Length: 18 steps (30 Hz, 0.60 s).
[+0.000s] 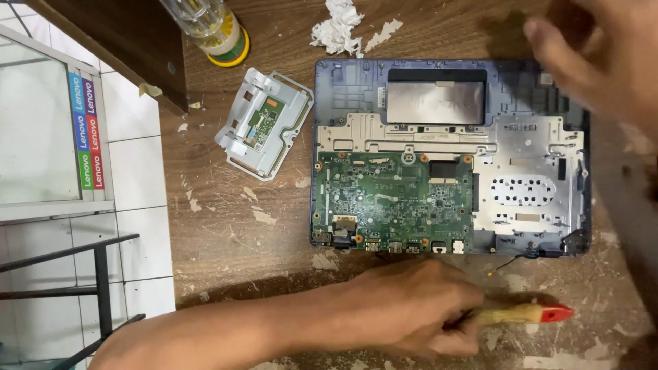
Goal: Cleaning a laptop chassis and installing a small circuit board into the motherboard.
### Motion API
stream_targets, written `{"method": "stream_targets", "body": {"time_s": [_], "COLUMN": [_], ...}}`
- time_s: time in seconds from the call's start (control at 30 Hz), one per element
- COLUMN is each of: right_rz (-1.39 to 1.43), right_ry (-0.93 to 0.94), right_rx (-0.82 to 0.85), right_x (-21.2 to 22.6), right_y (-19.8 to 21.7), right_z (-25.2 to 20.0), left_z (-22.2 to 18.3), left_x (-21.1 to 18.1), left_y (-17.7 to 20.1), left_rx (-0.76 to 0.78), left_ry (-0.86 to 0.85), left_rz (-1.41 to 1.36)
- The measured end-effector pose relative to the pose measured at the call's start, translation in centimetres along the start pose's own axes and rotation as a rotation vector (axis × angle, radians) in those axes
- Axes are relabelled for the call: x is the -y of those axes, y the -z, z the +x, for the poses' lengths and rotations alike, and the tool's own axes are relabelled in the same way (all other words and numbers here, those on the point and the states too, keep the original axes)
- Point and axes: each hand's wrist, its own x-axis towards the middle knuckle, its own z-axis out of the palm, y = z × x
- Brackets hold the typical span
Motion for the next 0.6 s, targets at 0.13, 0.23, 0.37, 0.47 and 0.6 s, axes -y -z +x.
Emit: {"method": "stream_targets", "body": {"time_s": [0.13,0.23,0.37,0.47,0.6], "right_rz": [0.246,0.208,0.442,0.638,1.153], "right_ry": [0.129,-0.328,-0.075,-0.210,-0.204], "right_rx": [-0.088,0.199,0.029,0.036,0.091], "right_x": [0.8,0.9,3.0,4.6,4.7], "right_y": [-0.5,-0.8,-1.3,-0.7,-0.8], "right_z": [-7.8,-11.8,-13.3,-13.9,-15.0], "left_z": [0.6,0.9,0.8,0.9,0.8], "left_x": [0.8,1.1,0.8,0.7,0.7], "left_y": [-0.8,-0.3,0.4,0.6,0.3], "left_rx": [-0.104,-0.255,-0.483,-0.527,-0.554], "left_ry": [0.013,0.118,0.049,-0.007,-0.045], "left_rz": [0.033,0.053,-0.041,-0.029,-0.026]}}
